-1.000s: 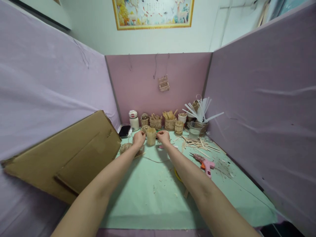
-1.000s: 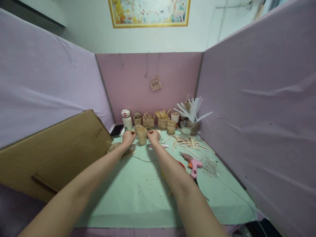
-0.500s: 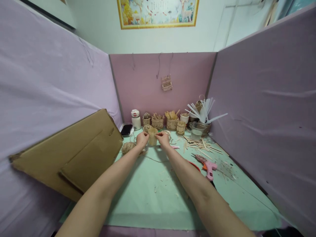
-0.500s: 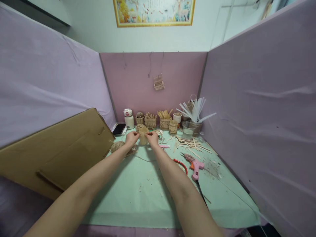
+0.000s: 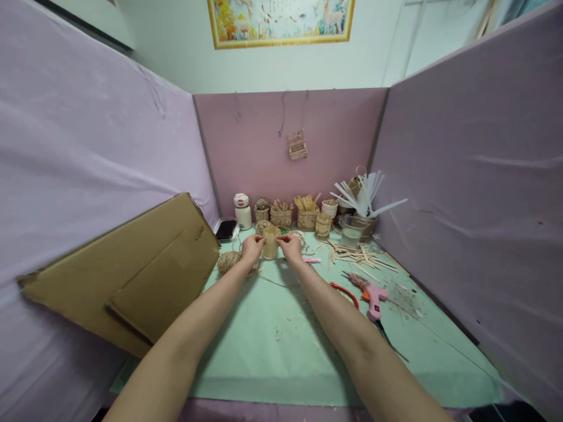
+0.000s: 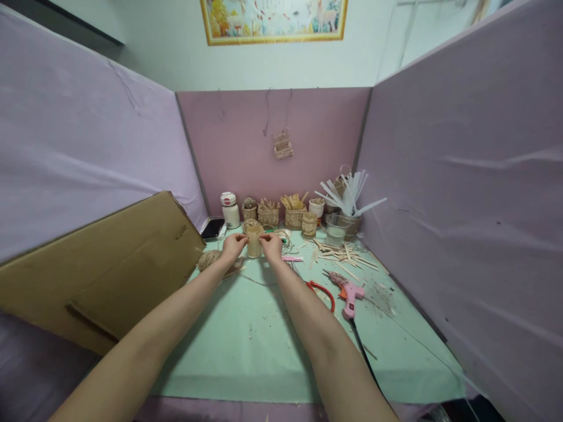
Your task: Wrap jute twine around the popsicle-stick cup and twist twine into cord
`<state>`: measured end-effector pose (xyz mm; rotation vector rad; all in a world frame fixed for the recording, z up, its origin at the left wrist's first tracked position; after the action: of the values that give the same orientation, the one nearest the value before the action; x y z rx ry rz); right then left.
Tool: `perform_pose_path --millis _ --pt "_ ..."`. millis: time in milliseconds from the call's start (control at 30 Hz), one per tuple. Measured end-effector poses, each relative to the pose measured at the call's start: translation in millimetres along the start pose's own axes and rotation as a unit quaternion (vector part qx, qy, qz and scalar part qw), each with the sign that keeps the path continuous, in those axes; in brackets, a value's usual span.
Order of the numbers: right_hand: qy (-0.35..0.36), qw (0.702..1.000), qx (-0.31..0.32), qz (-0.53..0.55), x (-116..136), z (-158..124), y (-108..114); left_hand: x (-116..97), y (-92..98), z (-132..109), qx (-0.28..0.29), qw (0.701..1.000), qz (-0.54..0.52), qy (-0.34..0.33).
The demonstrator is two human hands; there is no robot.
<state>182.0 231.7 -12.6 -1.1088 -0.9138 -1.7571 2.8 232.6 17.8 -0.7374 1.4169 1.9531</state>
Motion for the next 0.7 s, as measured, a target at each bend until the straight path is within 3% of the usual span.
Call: perform_pose_path --millis 433,567,700 --pt "0.001 0.999 -0.027 -0.029 10.6 -8.7 10.7 6.6 3.4 -1.9 -0.007 1.000 -0.003 0.008" --pt "-0.011 0.997 -0.067 -0.036 11.9 -5.7 22.9 8.3 14.4 3.3 -0.031 0.999 0.005 0.024" --pt "-0.005 0.996 -0.090 -0.021 27.5 -1.8 29.7 -4.4 31.5 10.1 -0.066 0.997 0.002 0.026"
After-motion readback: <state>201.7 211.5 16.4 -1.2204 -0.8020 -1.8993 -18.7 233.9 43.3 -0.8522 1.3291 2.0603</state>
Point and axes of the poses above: each hand's wrist, its own z-axis towards the middle knuckle, its own y-axis out of the back of the hand, x = y × z, the point moved 10 cm from there along z, towards the middle knuckle, and after that the axes turned 1 degree about -z, right-handed, at the moved point
